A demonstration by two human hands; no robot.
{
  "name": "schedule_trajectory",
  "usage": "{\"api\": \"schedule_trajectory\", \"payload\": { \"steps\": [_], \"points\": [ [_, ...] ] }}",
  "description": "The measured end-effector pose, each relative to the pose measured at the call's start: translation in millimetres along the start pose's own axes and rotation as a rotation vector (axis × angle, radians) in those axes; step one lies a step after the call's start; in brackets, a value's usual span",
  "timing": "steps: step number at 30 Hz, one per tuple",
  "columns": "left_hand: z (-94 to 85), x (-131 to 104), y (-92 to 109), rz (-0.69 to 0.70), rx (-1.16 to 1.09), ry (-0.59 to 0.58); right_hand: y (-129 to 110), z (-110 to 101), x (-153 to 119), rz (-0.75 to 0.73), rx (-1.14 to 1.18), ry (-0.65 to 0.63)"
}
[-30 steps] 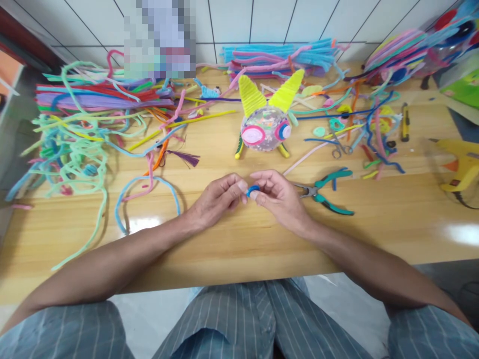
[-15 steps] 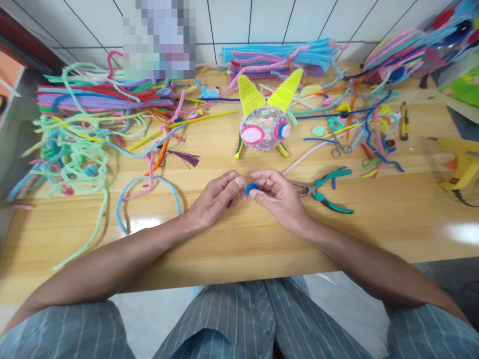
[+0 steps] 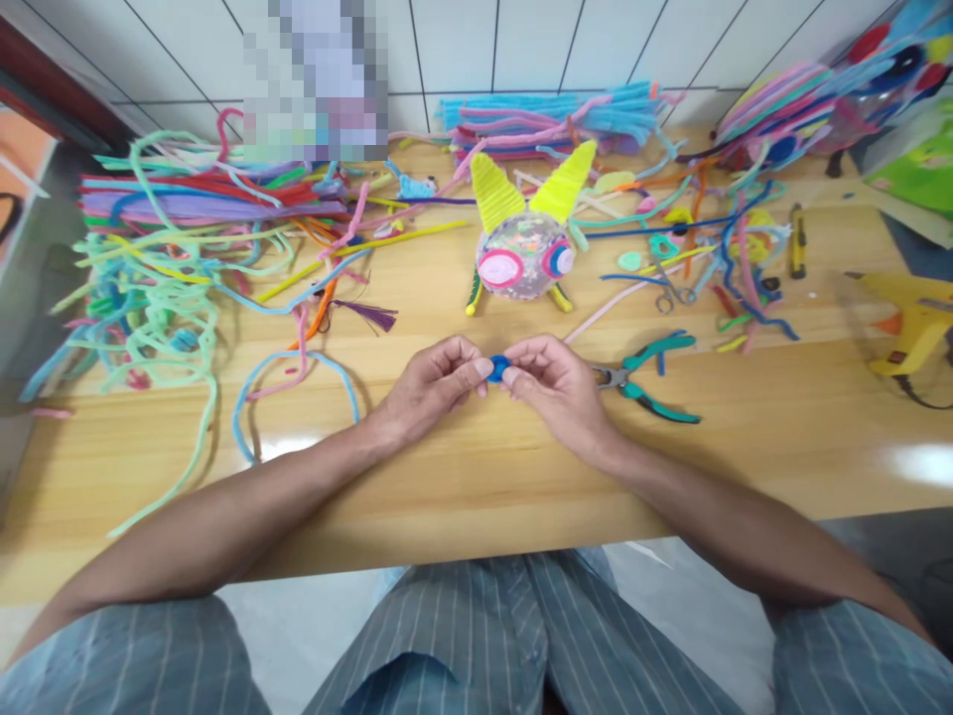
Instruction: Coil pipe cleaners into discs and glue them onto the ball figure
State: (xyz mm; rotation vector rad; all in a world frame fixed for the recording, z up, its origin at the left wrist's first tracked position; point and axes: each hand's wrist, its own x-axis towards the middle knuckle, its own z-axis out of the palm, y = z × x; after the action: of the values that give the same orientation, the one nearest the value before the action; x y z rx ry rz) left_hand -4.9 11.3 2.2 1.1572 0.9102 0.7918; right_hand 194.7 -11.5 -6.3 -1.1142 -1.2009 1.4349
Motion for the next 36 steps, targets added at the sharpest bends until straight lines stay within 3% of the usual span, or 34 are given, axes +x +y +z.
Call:
{"api": "schedule_trajectory", "payload": {
  "steps": [10,22,36],
  "points": [
    [-0.2,0.3,3.7,0.0,0.032,-0.038,-1.2,-0.2,-0.5,-0.028,-0.022,-0.006],
    [4.9,-0.5,7.4,0.042,0.015,0.012,0.2,0.6,-0.6,-0.078,0.005,-0.057],
    [-7.9,1.0,-9.0,0.04,-0.028,-0.081,4.1,0.2,0.5,-0.041,0.079,-0.033]
  ]
}}
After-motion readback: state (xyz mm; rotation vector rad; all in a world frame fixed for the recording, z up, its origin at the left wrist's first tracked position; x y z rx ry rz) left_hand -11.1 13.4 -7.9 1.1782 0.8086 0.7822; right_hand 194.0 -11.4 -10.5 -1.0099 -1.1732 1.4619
